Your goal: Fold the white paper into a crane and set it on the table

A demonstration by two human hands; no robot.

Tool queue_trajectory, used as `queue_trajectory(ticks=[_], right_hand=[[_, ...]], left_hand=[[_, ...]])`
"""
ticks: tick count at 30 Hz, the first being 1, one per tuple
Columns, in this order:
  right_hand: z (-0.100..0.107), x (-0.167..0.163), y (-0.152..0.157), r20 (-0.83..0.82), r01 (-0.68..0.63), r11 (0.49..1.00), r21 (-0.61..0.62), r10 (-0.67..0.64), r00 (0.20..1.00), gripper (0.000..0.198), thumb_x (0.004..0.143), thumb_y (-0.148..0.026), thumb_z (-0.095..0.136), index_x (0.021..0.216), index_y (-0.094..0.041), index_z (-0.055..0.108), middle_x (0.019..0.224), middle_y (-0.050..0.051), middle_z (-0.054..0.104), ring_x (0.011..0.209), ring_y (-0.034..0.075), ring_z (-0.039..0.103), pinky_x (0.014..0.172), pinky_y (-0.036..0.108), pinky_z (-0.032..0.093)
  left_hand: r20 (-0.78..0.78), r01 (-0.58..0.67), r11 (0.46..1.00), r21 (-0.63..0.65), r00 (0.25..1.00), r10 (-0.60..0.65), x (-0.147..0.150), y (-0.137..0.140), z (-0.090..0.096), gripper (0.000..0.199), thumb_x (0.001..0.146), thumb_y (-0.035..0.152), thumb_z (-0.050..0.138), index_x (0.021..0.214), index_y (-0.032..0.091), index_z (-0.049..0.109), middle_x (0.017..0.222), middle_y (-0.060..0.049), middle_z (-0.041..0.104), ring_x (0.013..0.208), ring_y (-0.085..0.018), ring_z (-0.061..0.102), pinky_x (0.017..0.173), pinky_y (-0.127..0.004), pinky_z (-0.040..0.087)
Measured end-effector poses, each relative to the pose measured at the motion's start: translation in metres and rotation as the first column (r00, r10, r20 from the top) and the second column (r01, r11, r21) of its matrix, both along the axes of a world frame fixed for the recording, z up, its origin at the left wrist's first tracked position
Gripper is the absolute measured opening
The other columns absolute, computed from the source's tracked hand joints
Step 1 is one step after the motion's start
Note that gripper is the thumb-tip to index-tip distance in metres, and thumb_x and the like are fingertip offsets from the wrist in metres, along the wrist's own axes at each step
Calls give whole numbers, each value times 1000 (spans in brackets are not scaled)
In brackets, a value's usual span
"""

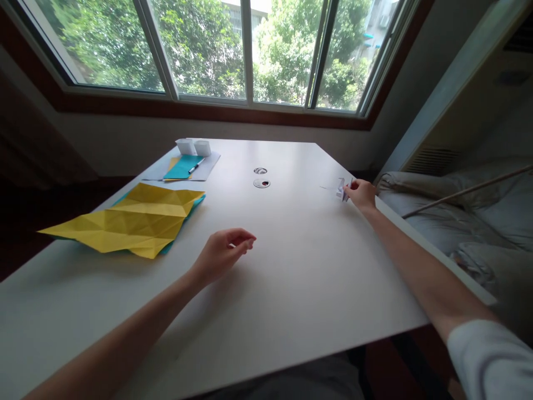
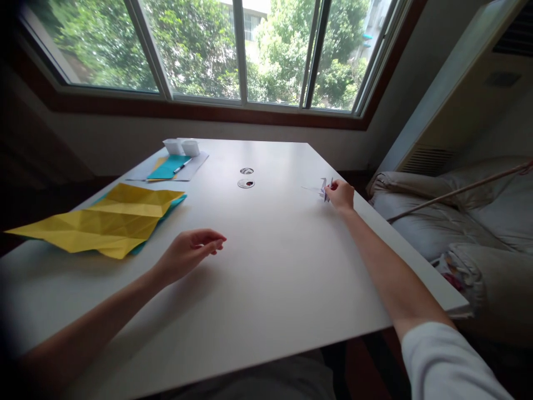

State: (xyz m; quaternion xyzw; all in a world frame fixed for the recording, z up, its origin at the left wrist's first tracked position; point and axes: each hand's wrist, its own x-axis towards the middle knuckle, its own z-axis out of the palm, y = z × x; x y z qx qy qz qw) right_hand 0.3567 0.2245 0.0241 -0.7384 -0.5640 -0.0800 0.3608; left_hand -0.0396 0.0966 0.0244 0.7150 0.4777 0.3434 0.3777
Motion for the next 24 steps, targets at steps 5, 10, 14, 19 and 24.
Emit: queue_trajectory(ticks=[5, 10, 14, 19, 24], right_hand=[[-7, 12, 5, 3, 30, 999, -27, -30, 1000, 22, 69, -36, 62, 69, -14, 62, 74, 13, 67, 66, 22, 58, 61, 31, 36], [-9, 14, 3, 0, 40, 998, -39, -40, 999, 25, 70, -40, 61, 70, -15, 62, 73, 12, 66, 65, 21, 58, 60, 30, 36], [-10, 14, 1, -2, 53, 998, -27, -53, 999, 29, 71, -43, 59, 74, -15, 62, 73, 11, 66, 67, 21, 58, 62, 30, 38], [-12, 15, 2, -1, 42, 999, -14, -43, 999, 27, 70, -41, 58, 78, -16, 63, 74, 9, 66, 69, 22, 59, 65, 30, 40], [-14, 16, 3, -8, 29, 1000, 8, -29, 1000, 26, 69, -40, 59, 78, -16, 62, 72, 7, 64, 69, 22, 58, 68, 32, 41]], left_hand=[[2, -1, 1000, -6, 1000, 1, -1, 0, 1, 24, 77, 37, 57, 84, 16, 65, 73, -5, 67, 66, -16, 61, 61, -26, 49], [13, 4, 1000, -8, 1000, -4, -2, -2, 2, 23, 77, 36, 56, 84, 16, 65, 73, -5, 67, 67, -16, 62, 62, -26, 49], [11, 6, 1000, -8, 1000, -6, -2, -2, 3, 23, 77, 35, 56, 84, 15, 64, 73, -5, 66, 67, -16, 61, 62, -27, 49], [25, -2, 1000, -13, 1000, 2, -2, 0, 1, 21, 76, 33, 56, 84, 14, 64, 72, -4, 66, 65, -15, 61, 61, -26, 49], [22, -7, 1000, -13, 1000, 7, -2, 0, 1, 22, 76, 33, 56, 84, 14, 64, 71, -5, 65, 65, -15, 61, 61, -27, 49]])
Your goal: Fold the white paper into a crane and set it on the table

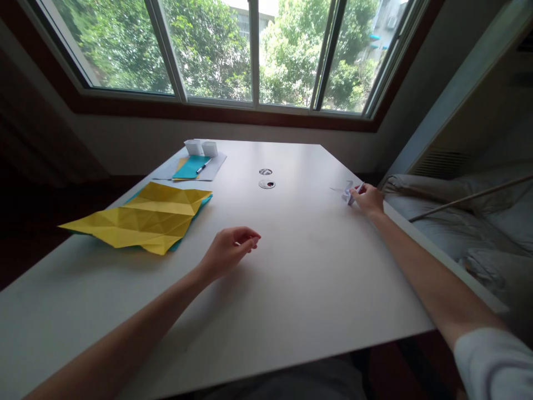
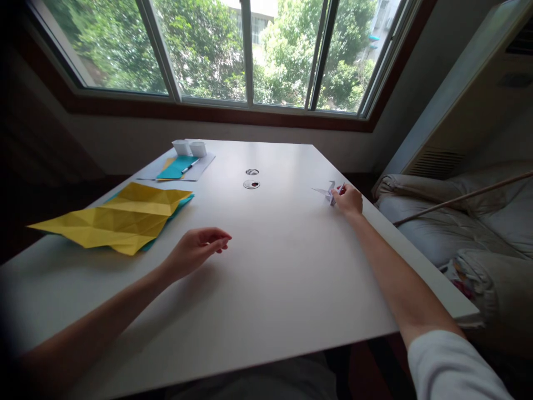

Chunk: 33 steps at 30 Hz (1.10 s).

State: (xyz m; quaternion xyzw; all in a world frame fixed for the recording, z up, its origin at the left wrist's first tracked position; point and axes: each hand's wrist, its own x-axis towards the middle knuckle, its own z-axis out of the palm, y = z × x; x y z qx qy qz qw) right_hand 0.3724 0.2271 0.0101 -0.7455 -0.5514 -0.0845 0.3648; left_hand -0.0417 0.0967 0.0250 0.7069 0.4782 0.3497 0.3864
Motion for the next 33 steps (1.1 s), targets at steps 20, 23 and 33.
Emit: queue_trajectory(ticks=[20, 23, 33], right_hand=[[27, -78, -58, 57, -403, 904, 142, 399, 915, 16, 77, -30, 50, 84, -17, 56, 68, 1, 55, 57, 13, 48, 60, 28, 41], [15, -118, -86, 10, -601, 799, 0, 601, 799, 11, 77, -26, 51, 78, -18, 59, 63, -1, 57, 51, 10, 47, 56, 23, 39], [-5, -165, -122, -71, -753, 632, -181, 755, 651, 9, 77, -19, 51, 79, -20, 59, 67, -2, 59, 53, 8, 49, 56, 21, 39]], left_hand=[[-574, 8, 941, 338, 794, 199, -29, 8, 23, 26, 81, 37, 46, 85, 21, 66, 77, -2, 67, 69, -16, 61, 63, -25, 44], [-735, -139, 886, 442, 511, 446, -56, 15, 31, 32, 83, 39, 39, 92, 22, 64, 94, -6, 66, 86, -25, 60, 66, -30, 44], [-827, -399, 874, 278, 365, 429, -137, 45, 21, 87, 69, 75, 36, 127, 11, 44, 126, -19, 48, 113, -38, 44, 86, -47, 40]])
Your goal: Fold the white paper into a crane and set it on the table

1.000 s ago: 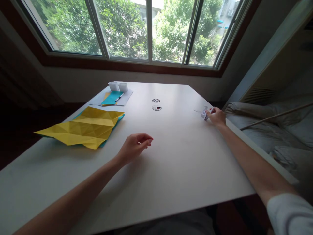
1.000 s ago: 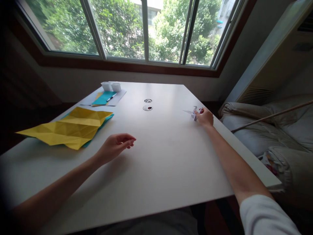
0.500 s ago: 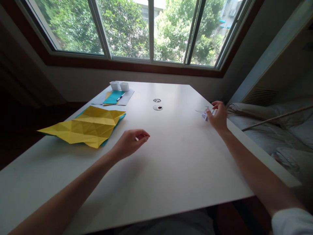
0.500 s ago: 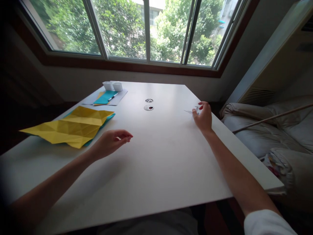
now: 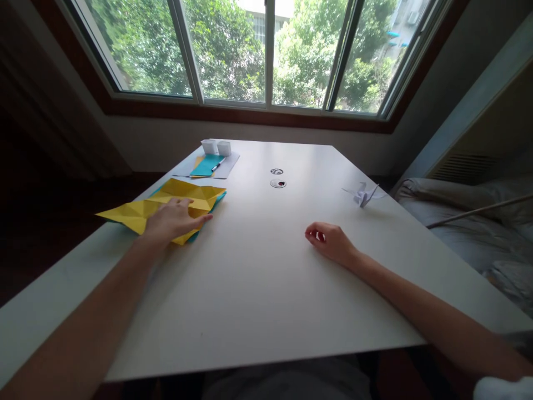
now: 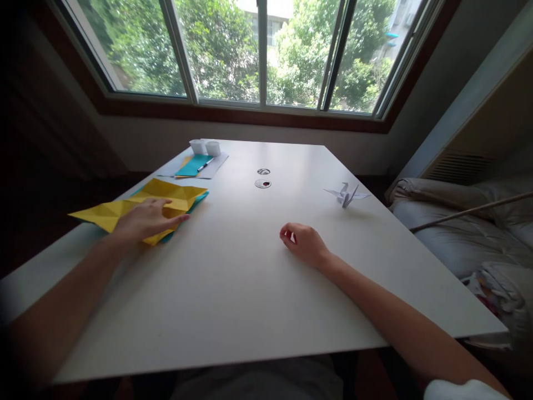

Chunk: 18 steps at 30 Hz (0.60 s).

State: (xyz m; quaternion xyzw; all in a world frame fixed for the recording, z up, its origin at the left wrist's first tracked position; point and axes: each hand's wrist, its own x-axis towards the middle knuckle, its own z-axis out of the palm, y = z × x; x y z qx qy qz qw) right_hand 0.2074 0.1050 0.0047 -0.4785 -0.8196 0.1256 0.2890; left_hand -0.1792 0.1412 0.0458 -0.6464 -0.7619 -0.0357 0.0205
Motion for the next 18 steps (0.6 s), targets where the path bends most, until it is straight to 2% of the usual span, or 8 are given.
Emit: queue_trajectory(ticks=[3, 7, 12, 16, 18], right_hand=[[4, 3, 1, -5, 26, 1000, 12, -26, 1000, 8, 76, -18, 52, 78, -20, 59, 65, -3, 59, 53, 8, 49, 56, 21, 39], [9, 4, -1, -8, 22, 999, 26, -22, 1000, 8, 77, -19, 51, 79, -20, 59, 65, -2, 59, 52, 8, 49, 56, 21, 39], [11, 4, -2, -5, 2, 1000, 29, -2, 1000, 11, 79, -22, 49, 79, -20, 59, 66, -1, 60, 52, 9, 49, 55, 21, 39], [12, 5, -1, 10, 18, 999, 28, -18, 1000, 11, 79, -22, 49, 80, -20, 60, 67, -1, 61, 52, 9, 50, 56, 21, 39], [13, 6, -1, 14, 25, 999, 29, -25, 1000, 11, 79, -22, 49, 80, -21, 60, 67, -1, 61, 53, 9, 50, 56, 21, 40]], left_hand=[[25, -4, 998, -65, 1000, 5, -3, 5, -8, 88, 65, 79, 36, 125, 16, 47, 124, -16, 51, 109, -36, 49, 81, -43, 42], [44, 1, 995, -98, 999, 3, -1, 4, -8, 70, 72, 71, 35, 115, 20, 56, 111, -14, 61, 96, -34, 56, 68, -36, 43], [9, 90, 994, -63, 996, -90, 7, -6, 4, 54, 78, 58, 36, 106, 17, 59, 98, -13, 65, 84, -28, 59, 60, -29, 40], [-54, 68, 998, 9, 996, -68, 17, -13, 13, 39, 83, 42, 36, 100, 17, 60, 93, -11, 65, 78, -25, 59, 58, -28, 38], [-109, 50, 996, 68, 993, -42, 23, -18, 18, 38, 85, 38, 32, 98, 15, 60, 92, -13, 63, 80, -26, 58, 58, -29, 38]])
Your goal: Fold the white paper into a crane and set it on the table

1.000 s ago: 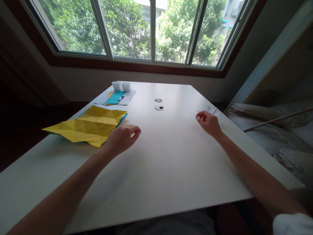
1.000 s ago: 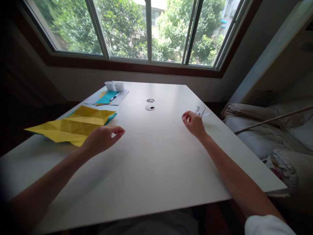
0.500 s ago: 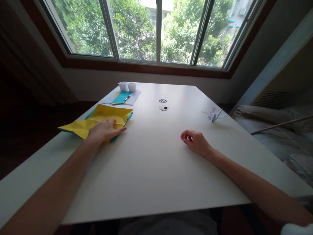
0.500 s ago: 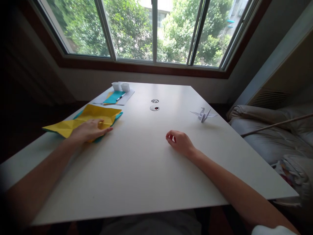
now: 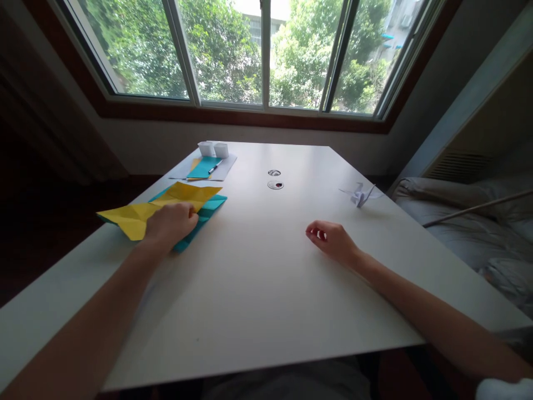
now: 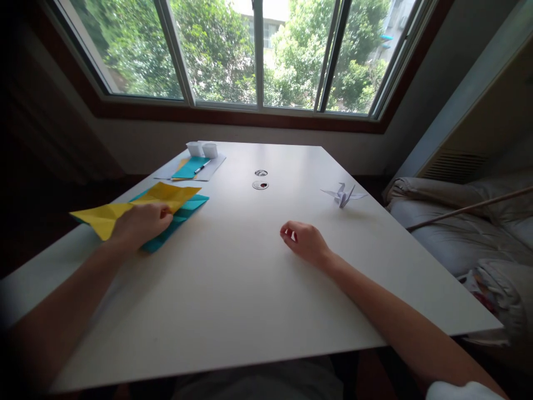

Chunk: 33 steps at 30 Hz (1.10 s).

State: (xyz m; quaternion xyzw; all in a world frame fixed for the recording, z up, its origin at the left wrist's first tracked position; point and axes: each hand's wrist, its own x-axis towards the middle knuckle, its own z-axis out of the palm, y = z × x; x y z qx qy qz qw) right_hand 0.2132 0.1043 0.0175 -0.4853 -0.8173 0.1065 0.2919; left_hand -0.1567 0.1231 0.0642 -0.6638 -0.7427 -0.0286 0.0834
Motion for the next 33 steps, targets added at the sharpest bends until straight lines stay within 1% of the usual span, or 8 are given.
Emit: queue_trajectory(ticks=[5, 9, 13, 16, 18, 20, 25, 33], right_hand=[[2, 0, 2, -3, 6, 1000, 6, -6, 1000, 10, 78, -22, 50, 80, -20, 60, 66, -2, 61, 52, 9, 50, 56, 21, 39], [3, 2, 3, -9, 28, 999, 16, -28, 1000, 10, 78, -21, 51, 80, -20, 61, 66, -2, 61, 52, 9, 50, 56, 21, 39], [7, 7, 6, -24, 81, 996, 50, -79, 997, 10, 77, -23, 51, 79, -20, 61, 64, -1, 61, 52, 10, 51, 56, 22, 40], [10, 11, 9, -47, 117, 992, 57, -114, 992, 11, 77, -24, 52, 79, -20, 61, 64, -1, 61, 53, 10, 52, 55, 22, 40], [11, 15, 12, -64, 143, 988, 61, -139, 988, 11, 77, -26, 52, 79, -19, 61, 64, -1, 61, 52, 10, 52, 54, 22, 40], [12, 19, 14, -78, 166, 984, 72, -160, 984, 13, 78, -27, 52, 78, -19, 61, 63, 0, 61, 52, 10, 52, 54, 22, 41], [15, 24, 16, -85, 151, 983, 107, -142, 986, 12, 78, -27, 53, 78, -18, 62, 64, 0, 61, 51, 11, 51, 53, 23, 42], [26, 1, -7, 150, -373, 918, 132, 354, 923, 22, 87, -28, 47, 102, -21, 62, 100, 7, 66, 95, 20, 58, 85, 36, 46]], left_hand=[[-147, -60, 967, 247, 984, 99, 19, -18, 17, 44, 91, 33, 19, 103, 12, 56, 88, -13, 61, 78, -26, 57, 61, -31, 37], [-223, 184, 904, 387, 969, -101, 46, -31, 23, 44, 93, 30, 20, 109, 12, 56, 92, -13, 63, 79, -26, 58, 56, -30, 35], [-100, 521, 826, 217, 853, -512, 79, -40, 10, 38, 91, 27, 27, 101, 15, 62, 96, -11, 65, 85, -25, 59, 65, -34, 42], [102, 739, 665, 106, 657, -747, 98, -45, -6, 31, 90, 30, 35, 95, 21, 64, 108, -8, 63, 111, -26, 49, 85, -36, 43], [186, 811, 585, 25, 571, -800, 106, -46, -17, 30, 85, 47, 45, 92, 27, 65, 125, -4, 54, 126, -31, 34, 101, -48, 29], [281, 785, 619, -34, 602, -748, 108, -43, -27, 36, 86, 51, 39, 101, 29, 63, 136, -2, 44, 132, -30, 25, 104, -49, 25], [254, 486, 862, -142, 860, -442, 107, -32, -47, 65, 86, 55, 30, 139, 17, 29, 147, -13, 23, 135, -34, 14, 106, -51, 20], [252, 665, 741, -95, 736, -629, 135, -56, -43, 71, 70, 75, 39, 132, 39, 38, 135, -8, 40, 133, -34, 19, 105, -54, 17]])
